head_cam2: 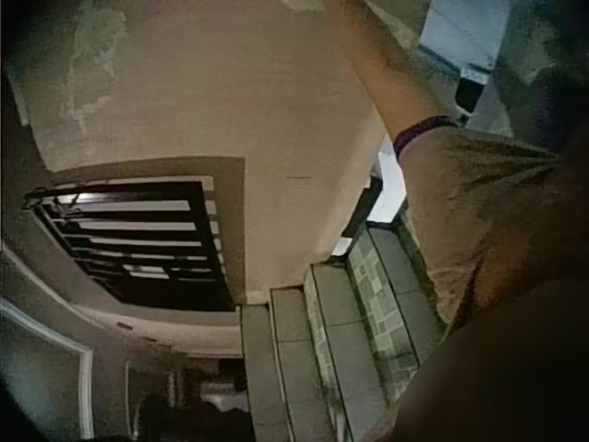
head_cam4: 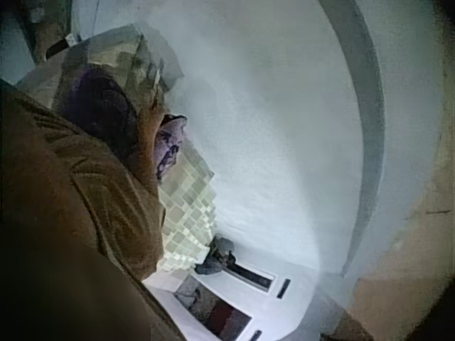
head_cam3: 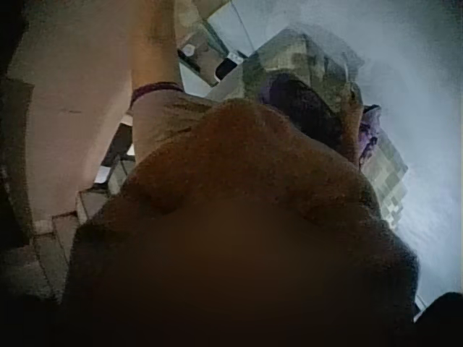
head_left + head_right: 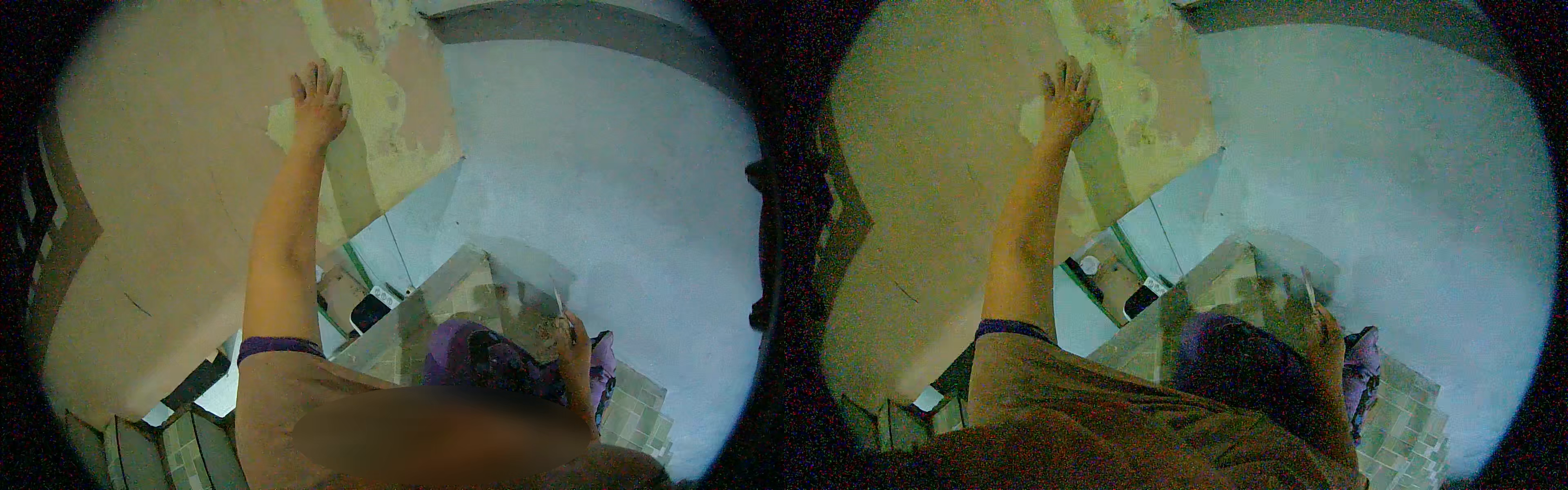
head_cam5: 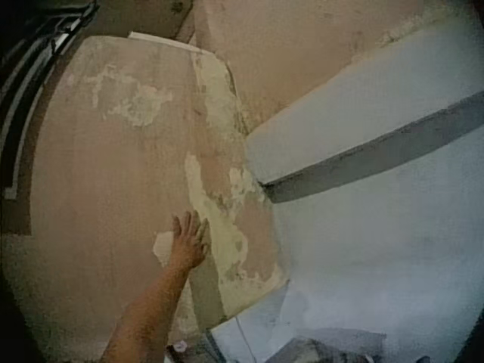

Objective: The person applies plaster to a wall using a trowel, smoothing the surface with repeated strokes. The person occasionally uses their hand to feel the wall texture while continuing to spread the material.

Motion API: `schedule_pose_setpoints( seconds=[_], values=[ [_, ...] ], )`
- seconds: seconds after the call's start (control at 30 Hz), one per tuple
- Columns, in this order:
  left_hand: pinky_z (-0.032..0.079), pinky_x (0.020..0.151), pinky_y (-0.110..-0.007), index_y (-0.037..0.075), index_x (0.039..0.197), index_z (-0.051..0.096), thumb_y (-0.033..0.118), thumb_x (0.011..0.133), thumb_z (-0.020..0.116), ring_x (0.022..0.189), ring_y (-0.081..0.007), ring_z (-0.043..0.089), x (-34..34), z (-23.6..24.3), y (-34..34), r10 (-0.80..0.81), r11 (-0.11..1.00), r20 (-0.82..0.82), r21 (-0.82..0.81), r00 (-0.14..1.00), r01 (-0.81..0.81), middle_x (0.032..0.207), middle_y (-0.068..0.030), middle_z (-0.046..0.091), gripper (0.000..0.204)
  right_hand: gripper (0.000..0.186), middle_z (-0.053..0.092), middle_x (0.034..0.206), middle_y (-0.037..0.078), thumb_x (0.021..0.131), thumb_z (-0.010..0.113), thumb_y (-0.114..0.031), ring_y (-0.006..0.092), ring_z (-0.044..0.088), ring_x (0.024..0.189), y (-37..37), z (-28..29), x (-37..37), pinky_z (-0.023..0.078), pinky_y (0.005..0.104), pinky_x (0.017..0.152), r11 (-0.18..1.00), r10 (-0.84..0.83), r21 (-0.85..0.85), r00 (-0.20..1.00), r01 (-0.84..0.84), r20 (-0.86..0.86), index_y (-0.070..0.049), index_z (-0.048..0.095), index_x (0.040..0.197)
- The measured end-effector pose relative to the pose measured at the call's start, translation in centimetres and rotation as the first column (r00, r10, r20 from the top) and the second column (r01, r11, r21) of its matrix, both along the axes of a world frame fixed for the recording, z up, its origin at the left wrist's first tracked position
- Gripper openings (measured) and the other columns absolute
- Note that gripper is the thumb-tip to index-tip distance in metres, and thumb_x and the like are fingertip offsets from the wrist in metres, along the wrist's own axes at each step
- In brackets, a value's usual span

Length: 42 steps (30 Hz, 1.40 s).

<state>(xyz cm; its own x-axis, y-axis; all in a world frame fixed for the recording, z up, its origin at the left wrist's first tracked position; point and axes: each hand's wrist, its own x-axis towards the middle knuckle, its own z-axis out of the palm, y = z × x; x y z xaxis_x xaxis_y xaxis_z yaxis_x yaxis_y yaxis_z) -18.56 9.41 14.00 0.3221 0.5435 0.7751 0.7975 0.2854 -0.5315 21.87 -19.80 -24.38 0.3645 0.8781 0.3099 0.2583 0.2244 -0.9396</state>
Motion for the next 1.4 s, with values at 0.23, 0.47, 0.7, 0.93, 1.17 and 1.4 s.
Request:
schedule_pose_setpoints(
  seconds=[0.23, 0.47, 0.7, 0.93, 1.17, 1.4],
  values=[
    [0.010, 0.119, -0.066, 0.023, 0.159, 0.028, 0.051, 0.094, 0.058, 0.152, -0.0369, 0.021, -1.5, 0.2, 1.0, -0.047, 0.994, -0.123, 0.091, 0.991, 0.059, 0.166, -0.0144, 0.022, 0.077, 0.040, 0.064, 0.112, 0.011, 0.099, 0.059, -0.021, 0.0204, 0.060, 0.100, 5.1, 1.4, -3.7, 0.047, 0.0343, 0.093, 0.996, 0.083, 0.016, 0.991, -0.085, 0.109, -0.002, 0.058, 0.134],
    [0.007, 0.122, -0.062, 0.024, 0.160, 0.027, 0.054, 0.098, 0.050, 0.153, -0.0313, 0.017, -1.1, 0.4, 0.6, 0.024, 0.996, -0.109, 0.083, 0.994, -0.015, 0.167, -0.0095, 0.020, 0.072, 0.038, 0.066, 0.116, 0.017, 0.101, 0.053, -0.020, 0.0291, 0.062, 0.108, 10.1, 7.3, -8.5, 0.047, 0.0364, 0.095, 0.968, 0.235, 0.042, 0.950, -0.249, 0.206, -0.008, 0.055, 0.138],
    [0.013, 0.120, -0.064, 0.022, 0.156, 0.037, 0.053, 0.094, 0.055, 0.149, -0.0333, 0.025, -2.4, 0.2, 2.6, -0.131, 0.971, -0.182, 0.173, 0.975, 0.163, 0.162, -0.0114, 0.030, 0.071, 0.041, 0.068, 0.114, 0.023, 0.097, 0.053, -0.015, 0.0415, 0.067, 0.101, 16.4, 15.0, -12.1, 0.054, 0.0425, 0.088, 0.945, 0.211, 0.180, 0.928, -0.274, 0.306, -0.010, 0.054, 0.137],
    [0.019, 0.120, -0.062, 0.022, 0.156, 0.037, 0.048, 0.094, 0.058, 0.149, -0.0337, 0.030, -2.1, 0.7, 4.0, -0.162, 0.961, -0.190, 0.193, 0.968, 0.199, 0.161, -0.0128, 0.033, 0.071, 0.037, 0.069, 0.112, 0.025, 0.096, 0.055, -0.019, 0.0434, 0.068, 0.099, 21.9, 19.8, -15.1, 0.055, 0.0460, 0.085, 0.943, 0.078, 0.283, 0.946, -0.172, 0.315, -0.011, 0.059, 0.132],
    [-0.004, 0.123, -0.060, 0.013, 0.159, 0.027, 0.050, 0.101, 0.043, 0.154, -0.0336, 0.013, -1.4, 2.0, 3.1, -0.114, 0.993, -0.103, 0.017, 0.988, 0.116, 0.166, -0.0150, 0.022, 0.071, 0.033, 0.070, 0.106, 0.024, 0.099, 0.053, -0.025, 0.0440, 0.068, 0.093, 27.8, 23.8, -16.9, 0.055, 0.0492, 0.080, 0.900, -0.113, 0.433, 0.930, -0.053, 0.349, -0.011, 0.061, 0.128],
    [-0.003, 0.123, -0.061, 0.012, 0.159, 0.029, 0.049, 0.102, 0.043, 0.155, -0.0330, 0.012, -1.2, 5.0, 1.2, -0.179, 0.984, -0.101, -0.003, 0.979, 0.180, 0.166, -0.0150, 0.021, 0.069, 0.033, 0.069, 0.105, 0.023, 0.098, 0.051, -0.023, 0.0424, 0.066, 0.096, 30.0, 27.1, -20.6, 0.053, 0.0492, 0.085, 0.921, -0.180, 0.389, 0.880, -0.007, 0.440, -0.014, 0.062, 0.128]
  ],
)
